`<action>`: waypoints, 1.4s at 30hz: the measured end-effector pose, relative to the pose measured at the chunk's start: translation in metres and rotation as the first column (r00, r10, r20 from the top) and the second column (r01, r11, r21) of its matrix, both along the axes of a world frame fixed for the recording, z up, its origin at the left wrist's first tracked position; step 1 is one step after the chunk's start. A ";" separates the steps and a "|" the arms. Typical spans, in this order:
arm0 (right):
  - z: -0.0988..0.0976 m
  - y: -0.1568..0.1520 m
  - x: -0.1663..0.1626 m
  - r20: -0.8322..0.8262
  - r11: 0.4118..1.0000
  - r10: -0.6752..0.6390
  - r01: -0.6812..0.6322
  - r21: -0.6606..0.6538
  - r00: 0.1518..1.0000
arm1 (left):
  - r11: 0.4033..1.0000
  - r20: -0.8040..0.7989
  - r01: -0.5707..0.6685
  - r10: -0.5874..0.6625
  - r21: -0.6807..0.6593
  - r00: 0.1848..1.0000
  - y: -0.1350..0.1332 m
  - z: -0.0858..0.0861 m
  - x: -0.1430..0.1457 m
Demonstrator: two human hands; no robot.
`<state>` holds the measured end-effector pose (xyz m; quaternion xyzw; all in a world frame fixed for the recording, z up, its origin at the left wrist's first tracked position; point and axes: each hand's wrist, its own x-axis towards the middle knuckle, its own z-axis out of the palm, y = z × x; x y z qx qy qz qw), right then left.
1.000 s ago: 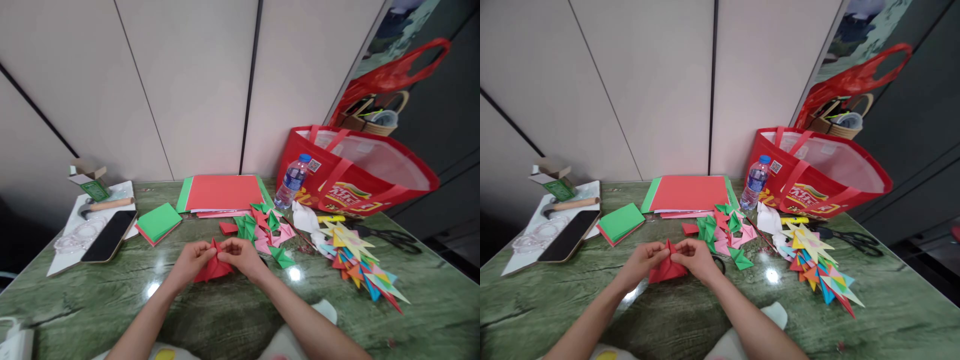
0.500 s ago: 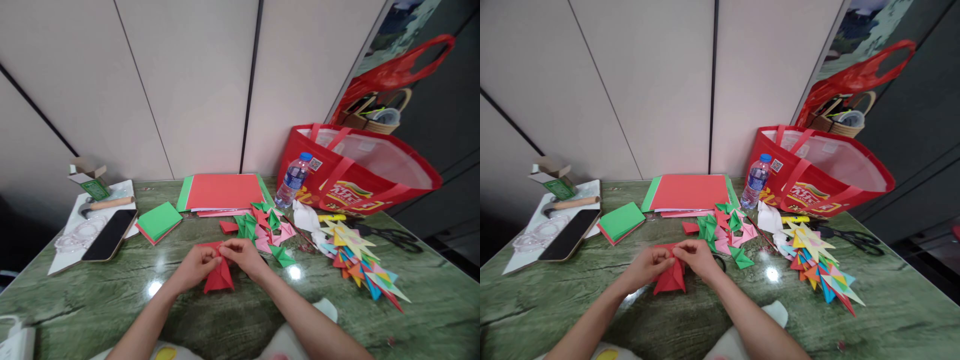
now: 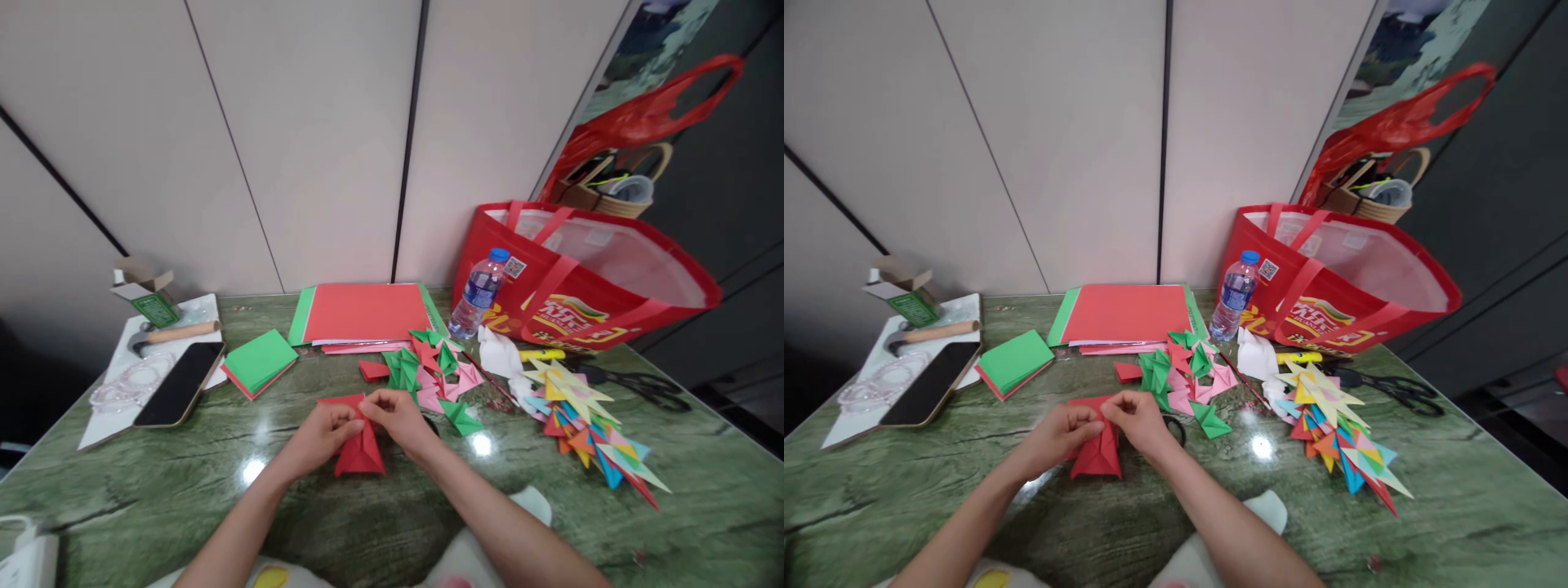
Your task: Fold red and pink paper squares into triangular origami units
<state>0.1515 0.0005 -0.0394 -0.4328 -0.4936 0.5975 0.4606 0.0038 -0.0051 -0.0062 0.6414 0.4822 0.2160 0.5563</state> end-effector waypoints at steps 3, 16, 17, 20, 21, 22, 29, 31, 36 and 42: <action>-0.002 0.000 0.000 0.100 0.996 -0.032 0.023 0.092 0.994 | 1.000 0.006 0.009 -0.009 -0.023 1.000 0.000 -0.001 0.000; 0.000 0.001 0.004 0.003 0.990 0.101 -0.101 0.098 0.995 | 0.993 0.029 -0.099 0.101 -0.065 0.994 0.003 0.000 -0.006; 0.000 0.001 0.005 -0.018 0.991 0.111 -0.109 0.083 0.994 | 0.990 0.030 -0.117 0.120 -0.080 0.992 0.003 0.001 -0.007; -0.002 0.001 0.005 -0.088 0.995 0.094 -0.092 0.029 0.992 | 0.977 0.045 -0.174 0.181 -0.126 0.983 0.003 0.001 -0.006; -0.003 0.001 0.006 -0.103 0.996 0.086 -0.084 0.015 0.991 | 0.973 0.051 -0.183 0.192 -0.137 0.980 0.003 0.001 -0.006; -0.003 0.001 0.006 -0.114 0.997 0.078 -0.078 0.005 0.990 | 0.973 0.058 -0.183 0.193 -0.144 0.980 0.003 0.001 -0.006; -0.002 0.001 0.006 -0.103 0.999 0.044 -0.045 -0.005 0.994 | 0.987 0.078 -0.130 0.138 -0.090 0.987 0.003 0.001 -0.005; -0.001 0.001 0.006 -0.101 0.999 0.039 -0.040 -0.006 0.994 | 0.989 0.086 -0.118 0.126 -0.093 0.988 0.004 0.001 -0.004; -0.001 0.000 0.005 -0.100 0.999 0.036 -0.037 -0.008 0.994 | 0.986 0.127 -0.111 0.126 -0.121 0.984 0.003 0.001 -0.004; -0.001 0.001 0.005 -0.100 0.999 0.031 -0.032 -0.008 0.994 | 0.987 0.135 -0.107 0.123 -0.123 0.983 0.002 0.002 -0.003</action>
